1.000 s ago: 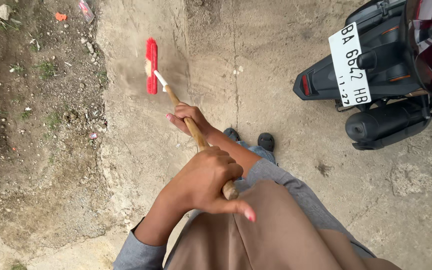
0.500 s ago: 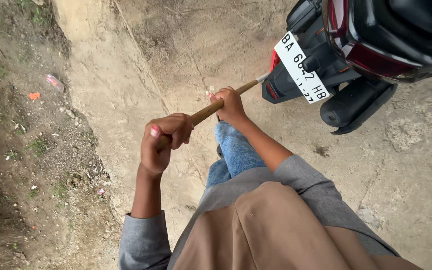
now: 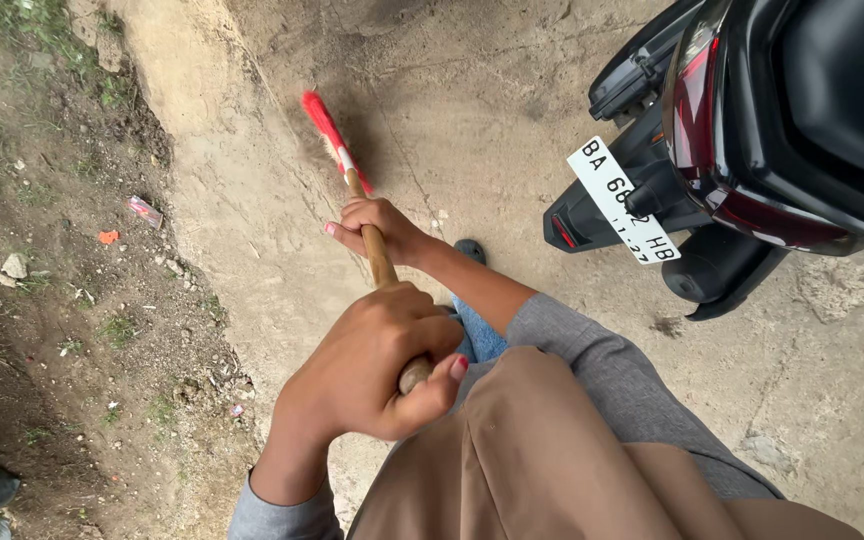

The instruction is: The person sweeps a concrete outdoor area using a red-bristled broom, moving around a parked motorcycle, several potted plants in white bags, and a wooden bench.

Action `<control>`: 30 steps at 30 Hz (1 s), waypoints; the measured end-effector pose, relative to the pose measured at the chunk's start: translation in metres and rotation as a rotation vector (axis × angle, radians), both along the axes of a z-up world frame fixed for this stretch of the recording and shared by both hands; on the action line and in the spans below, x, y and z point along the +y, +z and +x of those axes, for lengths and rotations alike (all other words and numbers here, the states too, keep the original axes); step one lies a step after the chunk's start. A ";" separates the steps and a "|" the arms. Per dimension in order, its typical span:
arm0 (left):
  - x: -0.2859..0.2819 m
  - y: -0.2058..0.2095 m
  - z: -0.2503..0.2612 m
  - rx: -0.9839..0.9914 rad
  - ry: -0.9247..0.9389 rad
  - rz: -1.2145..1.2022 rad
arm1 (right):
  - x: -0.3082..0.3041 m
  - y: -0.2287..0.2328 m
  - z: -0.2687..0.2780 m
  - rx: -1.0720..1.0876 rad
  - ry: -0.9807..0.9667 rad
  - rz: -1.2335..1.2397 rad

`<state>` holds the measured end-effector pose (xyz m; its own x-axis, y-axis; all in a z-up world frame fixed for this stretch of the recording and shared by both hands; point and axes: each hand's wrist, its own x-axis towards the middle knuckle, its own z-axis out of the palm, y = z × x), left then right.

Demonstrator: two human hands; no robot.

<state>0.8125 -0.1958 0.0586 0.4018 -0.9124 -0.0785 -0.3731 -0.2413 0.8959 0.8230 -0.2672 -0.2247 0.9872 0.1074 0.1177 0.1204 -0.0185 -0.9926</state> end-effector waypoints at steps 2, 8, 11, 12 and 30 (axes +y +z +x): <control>0.021 0.022 0.017 0.100 -0.092 -0.127 | -0.006 0.022 -0.009 0.011 -0.023 -0.024; 0.038 -0.031 0.039 0.333 0.087 -0.452 | -0.082 0.005 -0.031 0.131 -0.265 -0.406; 0.032 -0.077 0.045 0.400 0.139 -0.427 | -0.099 -0.038 -0.033 0.158 -0.248 -0.590; 0.031 -0.083 0.046 0.389 0.125 -0.372 | -0.097 -0.049 -0.030 0.120 -0.236 -0.568; 0.022 0.040 0.145 0.007 -0.115 -0.101 | 0.025 0.046 0.119 -0.065 -0.259 0.013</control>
<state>0.9575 -0.1734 0.0987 0.2936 -0.9558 0.0136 -0.3869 -0.1058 0.9160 0.9417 -0.2424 -0.1789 0.9720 -0.1497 0.1811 0.1765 -0.0439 -0.9833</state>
